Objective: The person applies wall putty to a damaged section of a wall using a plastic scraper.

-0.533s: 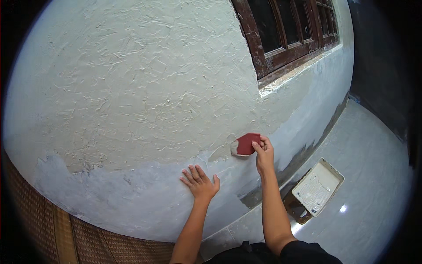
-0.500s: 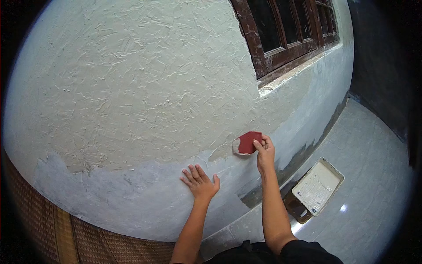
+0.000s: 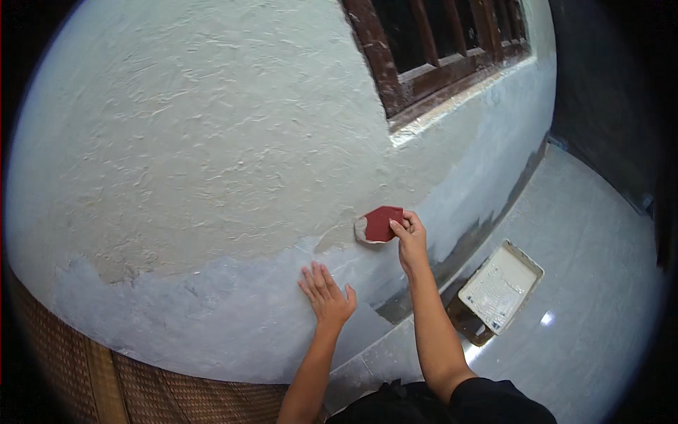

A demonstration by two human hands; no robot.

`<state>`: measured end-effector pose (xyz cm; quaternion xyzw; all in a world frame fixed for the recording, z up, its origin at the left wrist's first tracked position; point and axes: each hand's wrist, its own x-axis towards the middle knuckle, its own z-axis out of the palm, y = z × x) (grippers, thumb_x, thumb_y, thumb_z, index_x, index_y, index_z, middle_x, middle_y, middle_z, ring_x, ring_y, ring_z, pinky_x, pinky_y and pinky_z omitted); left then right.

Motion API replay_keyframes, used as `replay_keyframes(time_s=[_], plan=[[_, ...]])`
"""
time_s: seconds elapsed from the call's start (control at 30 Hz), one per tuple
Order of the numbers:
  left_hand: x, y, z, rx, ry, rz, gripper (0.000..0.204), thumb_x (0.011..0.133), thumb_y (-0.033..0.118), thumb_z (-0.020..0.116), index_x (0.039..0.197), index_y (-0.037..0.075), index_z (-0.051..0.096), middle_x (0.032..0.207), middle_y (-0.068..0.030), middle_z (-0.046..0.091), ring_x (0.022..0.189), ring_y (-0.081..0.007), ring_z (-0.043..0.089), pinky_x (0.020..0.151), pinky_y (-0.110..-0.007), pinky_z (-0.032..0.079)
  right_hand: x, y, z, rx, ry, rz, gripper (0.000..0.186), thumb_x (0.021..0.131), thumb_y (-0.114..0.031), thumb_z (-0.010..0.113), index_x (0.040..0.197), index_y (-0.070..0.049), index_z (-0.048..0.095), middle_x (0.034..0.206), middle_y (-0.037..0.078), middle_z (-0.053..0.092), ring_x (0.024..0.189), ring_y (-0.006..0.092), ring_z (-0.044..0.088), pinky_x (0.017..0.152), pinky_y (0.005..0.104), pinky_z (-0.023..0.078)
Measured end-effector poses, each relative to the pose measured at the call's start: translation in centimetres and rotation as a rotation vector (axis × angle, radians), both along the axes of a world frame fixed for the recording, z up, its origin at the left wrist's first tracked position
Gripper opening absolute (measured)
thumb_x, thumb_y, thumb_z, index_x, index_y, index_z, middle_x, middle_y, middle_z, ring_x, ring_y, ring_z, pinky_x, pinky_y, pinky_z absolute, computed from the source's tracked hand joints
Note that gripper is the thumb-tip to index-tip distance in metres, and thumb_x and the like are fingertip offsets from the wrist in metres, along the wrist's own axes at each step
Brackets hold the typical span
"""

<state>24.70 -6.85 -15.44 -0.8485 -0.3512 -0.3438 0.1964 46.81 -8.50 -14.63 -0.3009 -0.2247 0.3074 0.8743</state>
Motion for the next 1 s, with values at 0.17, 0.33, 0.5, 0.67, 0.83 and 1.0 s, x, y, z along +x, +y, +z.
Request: replay_keyframes(time_s=[0.17, 0.33, 0.5, 0.67, 0.83, 1.0], plan=[[4.0, -4.2, -2.6, -0.143, 0.073, -0.285, 0.082, 0.072, 0.016, 0.063, 0.142, -0.007, 0.028, 0.144, -0.0271, 0.028, 0.137, -0.0482, 0.023, 0.109, -0.063, 0.022, 3.7, -4.3, -3.0, -0.15, 0.1, -0.087, 0.023, 0.087, 0.001, 0.062, 0.108, 0.002, 0.055, 0.101, 0.011, 0.068, 0.09, 0.014, 0.063, 0.082, 0.0273, 0.048], [9.0, -7.6, -5.8, -0.483, 0.191, -0.477, 0.07, 0.073, 0.009, 0.058, 0.139, -0.003, 0.036, 0.138, -0.0222, 0.039, 0.133, -0.0398, 0.035, 0.111, -0.051, 0.029, 8.9, -11.5, -7.9, -0.402, 0.235, -0.256, 0.019, 0.087, 0.001, 0.062, 0.105, 0.001, 0.056, 0.093, 0.009, 0.067, 0.081, 0.0123, 0.063, 0.075, 0.025, 0.049], [14.0, -11.2, -11.2, -0.732, 0.295, -0.666, 0.065, 0.074, 0.008, 0.056, 0.136, -0.003, 0.04, 0.132, -0.0214, 0.045, 0.126, -0.0373, 0.043, 0.106, -0.047, 0.034, 12.8, -19.4, -13.9, -0.569, 0.389, -0.397, 0.018, 0.086, 0.002, 0.062, 0.103, 0.0, 0.056, 0.086, 0.008, 0.065, 0.075, 0.014, 0.062, 0.067, 0.0275, 0.052], [18.5, -15.6, -16.5, -0.933, 0.404, -0.707, 0.059, 0.076, 0.009, 0.056, 0.133, -0.001, 0.044, 0.128, -0.019, 0.049, 0.121, -0.0351, 0.046, 0.102, -0.044, 0.038, 16.5, -26.6, -19.4, -0.736, 0.443, -0.504, 0.018, 0.084, 0.001, 0.063, 0.101, 0.0, 0.058, 0.083, 0.006, 0.063, 0.073, 0.0146, 0.061, 0.065, 0.028, 0.053], [20.1, -18.7, -21.0, -1.06, 0.468, -0.702, 0.056, 0.078, 0.01, 0.056, 0.132, -0.001, 0.045, 0.128, -0.018, 0.048, 0.122, -0.0344, 0.046, 0.102, -0.044, 0.037, 20.3, -31.4, -24.0, -0.856, 0.434, -0.564, 0.015, 0.085, 0.001, 0.062, 0.1, 0.003, 0.062, 0.085, 0.007, 0.065, 0.074, 0.0146, 0.061, 0.067, 0.0273, 0.051], [20.7, -20.3, -25.0, -1.16, 0.495, -0.619, 0.054, 0.078, 0.01, 0.057, 0.13, -0.001, 0.046, 0.129, -0.0172, 0.048, 0.123, -0.034, 0.044, 0.104, -0.044, 0.037, 24.5, -32.7, -28.5, -0.956, 0.332, -0.566, 0.017, 0.088, 0.001, 0.06, 0.103, 0.005, 0.063, 0.089, 0.008, 0.066, 0.077, 0.014, 0.062, 0.07, 0.0263, 0.05]])
